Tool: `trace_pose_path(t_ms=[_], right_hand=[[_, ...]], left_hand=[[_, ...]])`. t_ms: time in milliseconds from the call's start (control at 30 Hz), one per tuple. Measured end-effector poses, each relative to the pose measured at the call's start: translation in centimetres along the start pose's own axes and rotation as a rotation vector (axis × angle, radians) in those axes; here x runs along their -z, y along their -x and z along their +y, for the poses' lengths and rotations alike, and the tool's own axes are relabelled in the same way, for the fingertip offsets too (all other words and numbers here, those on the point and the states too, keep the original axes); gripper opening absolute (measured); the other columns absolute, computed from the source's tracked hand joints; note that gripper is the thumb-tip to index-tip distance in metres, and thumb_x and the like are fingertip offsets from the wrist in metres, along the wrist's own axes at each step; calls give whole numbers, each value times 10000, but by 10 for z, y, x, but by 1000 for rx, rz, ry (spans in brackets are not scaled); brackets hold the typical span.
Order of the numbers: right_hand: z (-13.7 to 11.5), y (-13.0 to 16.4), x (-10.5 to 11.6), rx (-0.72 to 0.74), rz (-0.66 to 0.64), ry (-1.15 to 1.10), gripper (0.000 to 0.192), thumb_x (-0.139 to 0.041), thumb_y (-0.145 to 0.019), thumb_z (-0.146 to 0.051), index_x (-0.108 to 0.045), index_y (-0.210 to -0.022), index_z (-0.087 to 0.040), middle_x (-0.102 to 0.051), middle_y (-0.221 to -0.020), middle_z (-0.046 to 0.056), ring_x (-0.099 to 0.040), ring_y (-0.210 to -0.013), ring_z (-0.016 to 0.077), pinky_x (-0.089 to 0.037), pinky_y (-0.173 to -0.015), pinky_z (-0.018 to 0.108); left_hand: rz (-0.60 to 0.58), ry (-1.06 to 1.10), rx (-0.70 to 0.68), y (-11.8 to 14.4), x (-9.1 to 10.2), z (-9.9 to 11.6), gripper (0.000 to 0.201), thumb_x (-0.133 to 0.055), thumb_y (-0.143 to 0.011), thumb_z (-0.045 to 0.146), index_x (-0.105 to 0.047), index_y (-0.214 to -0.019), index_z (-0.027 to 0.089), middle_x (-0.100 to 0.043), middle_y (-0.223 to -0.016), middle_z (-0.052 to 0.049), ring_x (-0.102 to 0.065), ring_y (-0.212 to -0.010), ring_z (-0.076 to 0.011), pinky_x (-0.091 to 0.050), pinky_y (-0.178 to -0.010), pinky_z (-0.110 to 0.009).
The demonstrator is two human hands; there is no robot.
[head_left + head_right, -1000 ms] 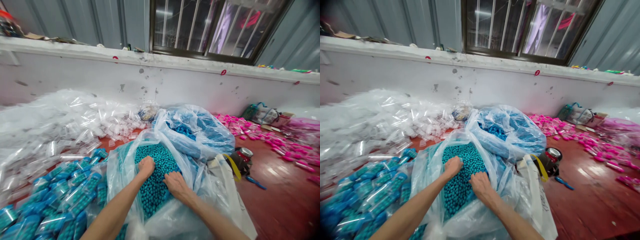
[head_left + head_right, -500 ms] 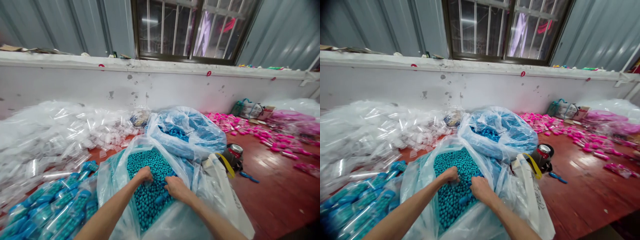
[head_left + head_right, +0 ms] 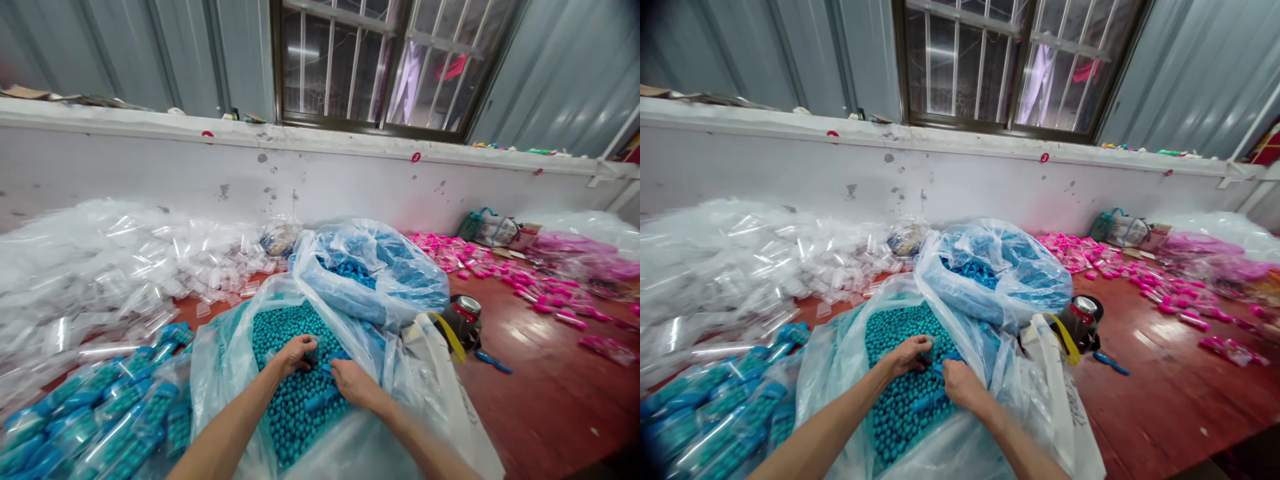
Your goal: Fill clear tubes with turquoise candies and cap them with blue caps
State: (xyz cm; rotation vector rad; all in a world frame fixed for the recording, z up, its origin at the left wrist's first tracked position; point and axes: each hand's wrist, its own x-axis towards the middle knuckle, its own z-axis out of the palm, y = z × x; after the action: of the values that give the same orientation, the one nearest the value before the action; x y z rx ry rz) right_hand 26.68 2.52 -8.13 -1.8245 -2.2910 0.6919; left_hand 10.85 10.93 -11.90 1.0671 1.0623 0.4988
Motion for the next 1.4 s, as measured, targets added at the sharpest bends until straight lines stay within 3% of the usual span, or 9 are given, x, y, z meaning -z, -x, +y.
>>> trace_pose_path(t_ms=[167,300,567,733,833,1033,1133,1233,1400], right_hand=[[-2,-9,10,-23,171,-260,301,-309,-843,-119,-585,-956,-159,-634,-734,26,-572,-726,140,-371,-654,221],[-5,-14,13,-17,270,-275,300,-337,-815,-109,-593,-969,-135,-633,-758,46,-571,-738,154,-382,-684,232],[-8,-18,14,-55,292,-283,264,-377,-801,-113,-601,-938,-142,-652,-818,50,-582,-772,151,-390,-687,220],[-5,-20,9,-117,284,-143,224,-380,-818,-122,-583,-911,-137,-647,-893,92,-579,-871,175,-372,-751,241],[-2,-21,2,-210,222,-51,215,-373,-828,-129,-575,-900,-138,-639,-894,118,-579,-883,197,-376,-737,263],[-1,-22,0,-236,192,-100,205,-362,-820,-123,-557,-878,-147,-631,-833,88,-595,-768,171,-413,-631,243],[2,-24,2,-203,160,-453,214,-352,-810,-169,-518,-944,-161,-613,-795,33,-590,-627,136,-419,-476,207],[3,-24,4,-190,221,-712,243,-354,-794,-216,-510,-970,-155,-593,-761,21,-564,-554,132,-397,-389,201],[-13,-17,13,-51,302,-538,236,-391,-785,-235,-614,-827,-167,-576,-618,-1,-523,-535,119,-391,-463,197]], left_hand=[[-14,32,10,8,5,-1,504,-695,-546,472,-544,-915,164,-570,-654,24,-532,-538,-99,-347,-464,-181],[16,-30,57,10,8,-3,426,-693,-545,481,-549,-769,149,-517,-523,47,-480,-421,-93,-288,-406,-183],[6,-117,59,22,1,1,398,-662,-597,457,-592,-883,189,-577,-610,40,-509,-458,-84,-304,-396,-165],[154,-281,171,12,0,-5,239,-634,-662,356,-528,-594,153,-458,-389,43,-421,-332,-106,-301,-363,-209],[207,-345,226,-1,-5,-4,218,-628,-669,268,-485,-544,161,-385,-320,52,-395,-293,-127,-313,-368,-243],[59,-206,139,-6,-21,4,196,-630,-663,314,-500,-690,171,-407,-436,79,-449,-347,-115,-337,-419,-229],[-54,-80,82,5,-16,5,356,-657,-608,446,-509,-793,180,-457,-543,68,-493,-431,-107,-339,-450,-212],[-103,7,23,18,-9,6,484,-664,-564,502,-526,-894,176,-533,-672,29,-506,-533,-101,-340,-487,-205],[-61,61,-79,42,-7,9,465,-651,-574,502,-500,-860,168,-541,-657,25,-506,-571,-93,-339,-508,-191]])
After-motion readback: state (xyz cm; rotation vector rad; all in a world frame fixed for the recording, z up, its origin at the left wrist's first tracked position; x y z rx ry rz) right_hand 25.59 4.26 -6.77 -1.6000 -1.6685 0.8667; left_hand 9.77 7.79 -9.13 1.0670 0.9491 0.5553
